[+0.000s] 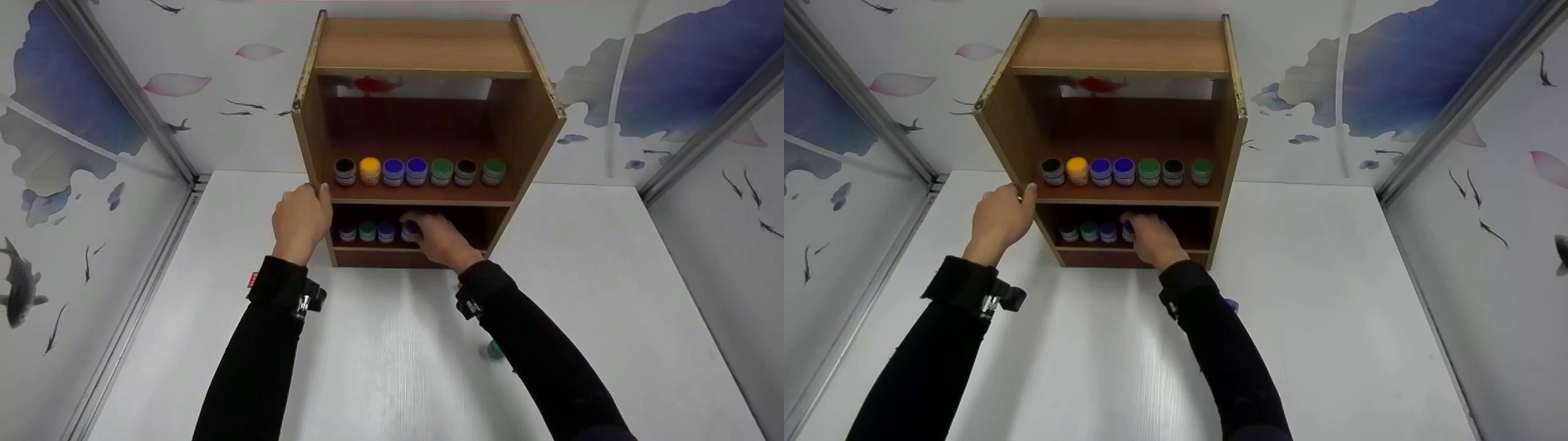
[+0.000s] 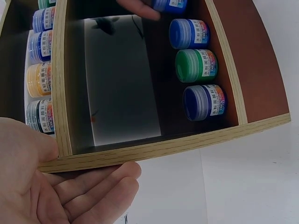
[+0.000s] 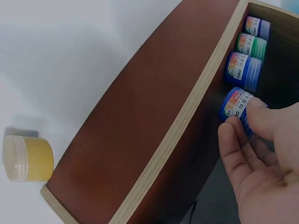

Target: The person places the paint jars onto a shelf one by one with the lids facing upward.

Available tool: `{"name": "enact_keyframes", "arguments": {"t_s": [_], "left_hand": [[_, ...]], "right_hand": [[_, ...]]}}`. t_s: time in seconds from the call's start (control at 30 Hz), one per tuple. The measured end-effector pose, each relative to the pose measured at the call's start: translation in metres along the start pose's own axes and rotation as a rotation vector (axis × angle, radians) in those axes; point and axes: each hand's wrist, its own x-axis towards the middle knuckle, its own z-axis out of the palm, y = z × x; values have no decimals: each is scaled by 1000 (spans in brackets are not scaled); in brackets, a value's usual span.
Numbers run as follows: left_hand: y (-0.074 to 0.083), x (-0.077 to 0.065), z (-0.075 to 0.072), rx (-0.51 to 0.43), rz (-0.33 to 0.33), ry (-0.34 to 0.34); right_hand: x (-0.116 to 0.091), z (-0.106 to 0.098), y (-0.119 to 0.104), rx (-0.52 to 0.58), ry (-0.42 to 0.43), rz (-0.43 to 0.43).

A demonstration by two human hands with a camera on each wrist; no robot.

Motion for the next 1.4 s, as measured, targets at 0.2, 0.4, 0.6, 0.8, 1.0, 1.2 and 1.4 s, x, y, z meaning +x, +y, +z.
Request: {"name": "enact_keyframes", "arguments": {"t_s": [0.2, 0.4, 0.6, 0.8, 1.0, 1.2, 1.4], "left_hand": [[2, -2, 0, -12, 8, 7], [4, -3, -1, -15, 22, 15], [5, -4, -1, -19, 31, 13], [5, -5, 2, -14, 52, 32], [5, -5, 2, -11, 38, 18], [1, -3, 2, -2, 33, 18], [-2, 0, 2, -7, 22, 18]], "right_hand": [[1, 2, 0, -36, 23, 4], [1, 2, -1, -47, 18, 24], [-1, 4, -1, -57, 2, 54], [-2, 4, -1, -52, -13, 64], [-2, 5, 2, -39, 10, 57], [-10, 4, 7, -34, 15, 63], [-28, -2, 15, -14, 24, 27]]}}
